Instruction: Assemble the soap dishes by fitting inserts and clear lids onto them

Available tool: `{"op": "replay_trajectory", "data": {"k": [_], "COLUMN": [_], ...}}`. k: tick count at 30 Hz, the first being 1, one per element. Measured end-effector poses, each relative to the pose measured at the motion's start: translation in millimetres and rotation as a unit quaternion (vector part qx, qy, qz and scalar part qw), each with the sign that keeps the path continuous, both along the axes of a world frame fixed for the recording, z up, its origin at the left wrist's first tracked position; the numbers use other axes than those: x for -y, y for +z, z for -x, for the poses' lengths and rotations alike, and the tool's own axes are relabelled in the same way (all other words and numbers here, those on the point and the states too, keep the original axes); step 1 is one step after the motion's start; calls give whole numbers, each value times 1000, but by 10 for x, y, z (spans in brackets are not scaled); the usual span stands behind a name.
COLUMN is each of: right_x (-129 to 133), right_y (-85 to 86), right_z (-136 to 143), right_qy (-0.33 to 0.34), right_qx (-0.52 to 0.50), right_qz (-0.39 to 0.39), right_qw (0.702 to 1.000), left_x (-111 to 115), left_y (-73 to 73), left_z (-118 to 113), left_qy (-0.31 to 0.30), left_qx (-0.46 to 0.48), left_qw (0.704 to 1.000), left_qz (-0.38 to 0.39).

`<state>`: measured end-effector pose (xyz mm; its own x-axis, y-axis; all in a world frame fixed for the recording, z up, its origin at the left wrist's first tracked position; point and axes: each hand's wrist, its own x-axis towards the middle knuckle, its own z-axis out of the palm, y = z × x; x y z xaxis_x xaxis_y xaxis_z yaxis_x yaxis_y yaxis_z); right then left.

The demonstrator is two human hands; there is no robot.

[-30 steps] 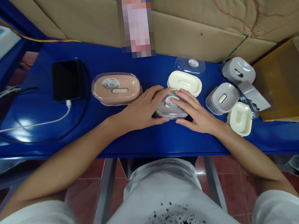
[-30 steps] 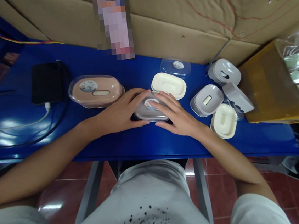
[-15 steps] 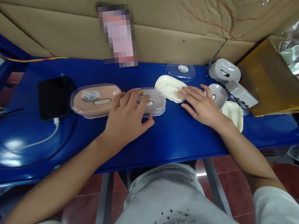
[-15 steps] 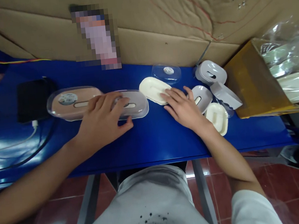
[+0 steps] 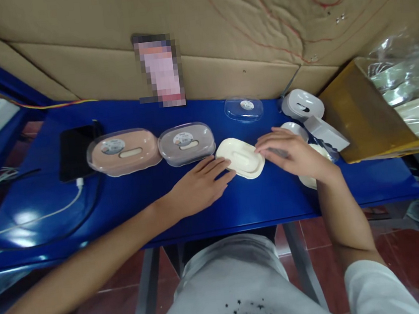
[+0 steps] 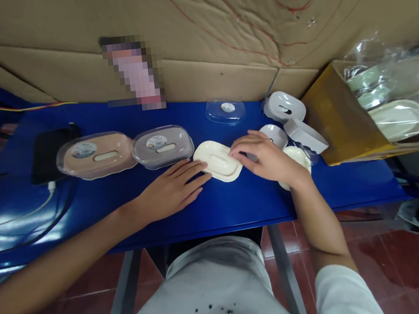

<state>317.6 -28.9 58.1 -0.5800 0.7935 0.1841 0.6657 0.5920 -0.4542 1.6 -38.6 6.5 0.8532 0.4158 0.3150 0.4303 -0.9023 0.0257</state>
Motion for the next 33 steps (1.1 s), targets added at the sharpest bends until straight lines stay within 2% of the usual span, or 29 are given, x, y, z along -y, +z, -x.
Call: {"op": "replay_trajectory", "data": {"k": [3,5,8,12,15,18,22,24,28,31,33], "right_x": [-85,-134,-124,20,92,78,-9,-62,-171,-228,-243], "right_y": [-16,-46,-51,-20,-37,-67,-70,-65,-92,-176,-246], "right_z": [-112,-161,-162,-95,-68,-80,-125,-151,-236,-307,-323], "right_qy": [-130,-178,-223,-286,-266,-191,-140,-161,-266,-275,-253], "right_qx": [51,94,158,282,332,298,157,70,-41,-55,-11], "right_qz": [-69,-88,-79,-15,17,5,-20,-53,-112,-92,-75], "right_qw": [988,976,959,916,905,935,977,983,956,956,964], "left_x": [45,66,62,-11,-54,-53,-19,-7,1,3,7], "left_y": [7,7,-32,-106,-124,-121,-117,-116,-111,-105,-100], "left_z": [-70,-117,-157,-95,-31,-23,-55,-58,-47,-43,-45], "left_qy": [-27,-45,-42,-6,-5,-13,-27,-31,-31,-34,-34], "left_qx": [-26,-33,-23,34,66,69,54,48,39,27,18], "left_qw": [999,998,998,999,998,998,998,998,999,999,999], "left_qz": [-7,-17,-33,-25,-11,-7,11,17,15,12,12]}}
